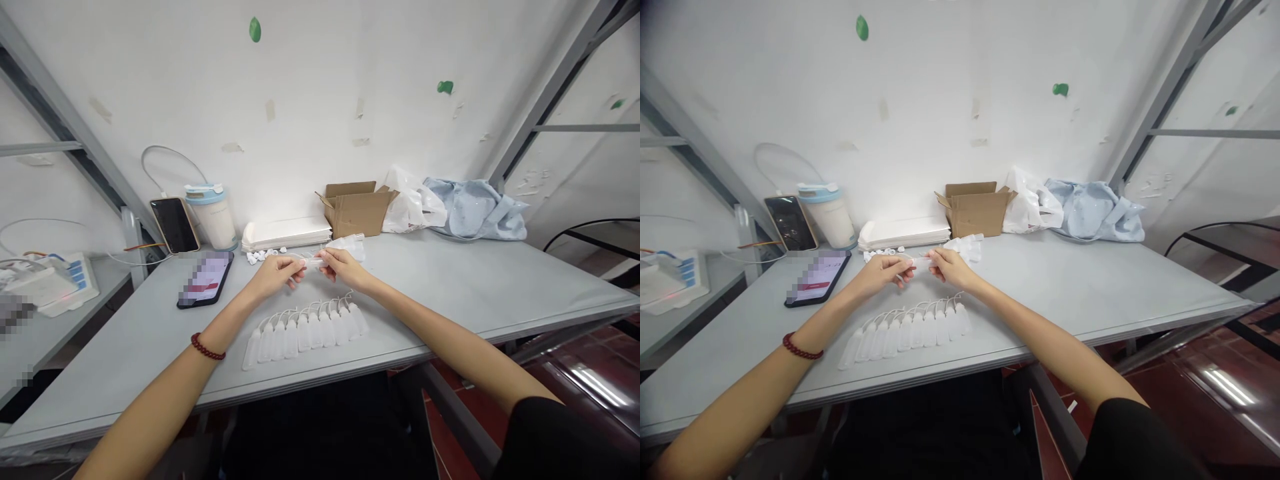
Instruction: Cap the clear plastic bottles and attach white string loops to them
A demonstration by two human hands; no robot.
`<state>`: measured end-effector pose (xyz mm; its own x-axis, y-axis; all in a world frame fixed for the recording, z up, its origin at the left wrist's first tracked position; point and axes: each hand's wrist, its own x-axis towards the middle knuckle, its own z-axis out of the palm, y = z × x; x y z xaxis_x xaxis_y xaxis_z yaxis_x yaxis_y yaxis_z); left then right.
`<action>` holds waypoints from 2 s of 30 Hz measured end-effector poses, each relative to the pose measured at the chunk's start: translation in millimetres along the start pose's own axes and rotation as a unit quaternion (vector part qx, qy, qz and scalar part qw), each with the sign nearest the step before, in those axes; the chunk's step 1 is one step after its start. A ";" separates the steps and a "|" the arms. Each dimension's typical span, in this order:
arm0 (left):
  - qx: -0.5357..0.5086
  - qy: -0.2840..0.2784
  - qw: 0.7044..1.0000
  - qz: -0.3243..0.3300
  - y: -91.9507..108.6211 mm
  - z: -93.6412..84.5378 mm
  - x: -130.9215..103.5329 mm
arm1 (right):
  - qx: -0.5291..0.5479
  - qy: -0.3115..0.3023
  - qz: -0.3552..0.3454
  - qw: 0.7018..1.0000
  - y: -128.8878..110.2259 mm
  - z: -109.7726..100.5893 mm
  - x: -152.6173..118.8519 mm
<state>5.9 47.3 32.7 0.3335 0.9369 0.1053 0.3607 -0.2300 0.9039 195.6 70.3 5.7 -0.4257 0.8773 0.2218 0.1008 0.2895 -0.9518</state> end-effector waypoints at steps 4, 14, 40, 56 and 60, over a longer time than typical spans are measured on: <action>0.046 0.002 0.998 0.040 5.2 -1.3 -2.7 | 0.003 -0.002 0.004 1.000 -0.4 -0.4 -1.2; 0.082 0.020 0.991 0.101 -3.5 -0.8 -1.2 | -0.002 0.004 0.008 1.000 -3.5 -0.4 -2.1; 0.041 0.026 0.997 0.059 4.7 0.9 -2.6 | -0.254 0.024 -0.111 0.961 -7.7 -1.8 -4.7; 0.042 -0.029 0.999 0.004 -7.6 3.4 1.2 | -0.306 0.011 -0.153 0.940 3.2 -1.4 -3.8; 0.033 -0.039 0.998 0.028 -6.9 2.1 1.3 | -0.309 -0.013 -0.161 0.937 -3.2 0.5 -6.9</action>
<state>5.7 49.5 25.8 0.4211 0.8991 0.1199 0.3945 -0.3006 0.8683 197.8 63.2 7.2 -0.5444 0.6993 0.4632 0.4615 0.7108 -0.5308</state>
